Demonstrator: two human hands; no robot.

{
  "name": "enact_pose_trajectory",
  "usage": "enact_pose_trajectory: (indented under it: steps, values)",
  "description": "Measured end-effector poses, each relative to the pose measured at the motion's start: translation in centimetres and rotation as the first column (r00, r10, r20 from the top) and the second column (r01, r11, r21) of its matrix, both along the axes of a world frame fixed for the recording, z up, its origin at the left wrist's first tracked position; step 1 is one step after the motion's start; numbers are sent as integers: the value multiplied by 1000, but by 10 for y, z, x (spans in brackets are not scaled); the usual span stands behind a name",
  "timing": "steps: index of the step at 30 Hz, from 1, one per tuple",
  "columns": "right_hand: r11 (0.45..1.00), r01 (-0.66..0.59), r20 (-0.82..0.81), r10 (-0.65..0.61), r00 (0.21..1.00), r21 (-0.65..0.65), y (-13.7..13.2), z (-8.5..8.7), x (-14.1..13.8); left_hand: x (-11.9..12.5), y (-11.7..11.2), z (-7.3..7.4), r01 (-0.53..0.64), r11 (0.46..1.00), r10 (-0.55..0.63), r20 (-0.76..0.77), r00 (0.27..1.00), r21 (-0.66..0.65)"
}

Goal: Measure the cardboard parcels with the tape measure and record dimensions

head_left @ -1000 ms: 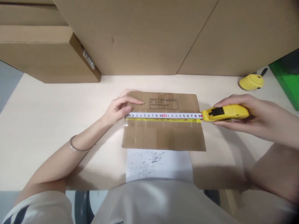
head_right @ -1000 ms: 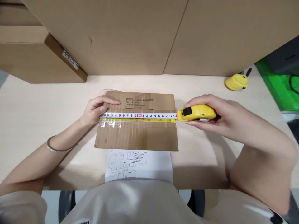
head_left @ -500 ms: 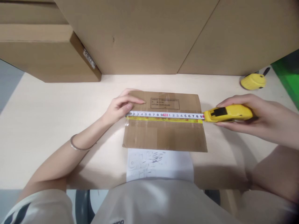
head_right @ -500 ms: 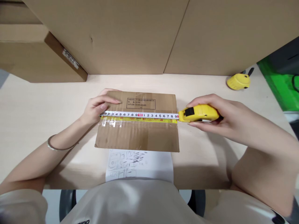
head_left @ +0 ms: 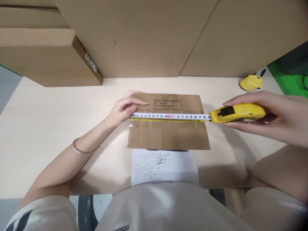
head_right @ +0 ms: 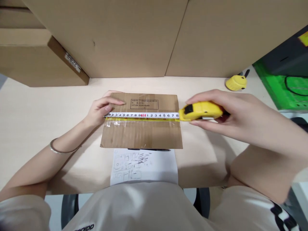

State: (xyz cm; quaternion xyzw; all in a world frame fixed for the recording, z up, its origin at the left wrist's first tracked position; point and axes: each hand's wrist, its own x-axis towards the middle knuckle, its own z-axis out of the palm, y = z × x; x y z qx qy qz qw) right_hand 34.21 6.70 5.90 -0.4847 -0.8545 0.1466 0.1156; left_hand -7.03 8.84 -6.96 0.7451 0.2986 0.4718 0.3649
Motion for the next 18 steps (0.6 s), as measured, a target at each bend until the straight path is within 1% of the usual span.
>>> enact_pose_trajectory:
  steps: [3,4,6,8,9,11,13,14,15,16,17,18]
  values:
    - [979,-204,-12,204,979,15,2,8,-40,0,0,0,2,1000,-2,9,1000,-6]
    - [965,-262,-32,263,964,18,4,8,-58,0,-1,0,3,1000,-3,12,1000,-7]
    - [940,-341,2,341,940,7,8,5,-95,2,-1,-1,-5,1000,6,28,1000,-27]
    - [913,-405,81,400,913,47,11,0,-130,4,-2,-3,-12,996,20,84,996,-89]
    - [895,-436,105,427,898,88,12,-3,-146,5,-3,-4,-3,991,20,122,992,-136]
    - [850,-500,134,483,865,165,10,-5,-169,7,-3,-2,43,971,0,182,983,-235]
    - [804,-557,161,533,830,207,7,-1,-181,7,-4,5,75,950,-24,166,986,-303]
    - [795,-569,166,544,822,210,5,4,-181,8,-5,11,57,948,-18,126,992,-313]
    - [798,-568,162,545,823,201,3,10,-177,8,-7,18,10,955,10,67,998,-297]
    - [812,-554,147,535,832,183,1,16,-170,9,-11,27,-59,966,59,-8,998,-252]
    - [831,-537,118,524,844,147,-1,23,-159,11,-16,36,-137,975,123,-88,988,-173]
    - [849,-519,72,514,855,96,-2,30,-147,15,-23,46,-212,975,198,-167,966,-67]
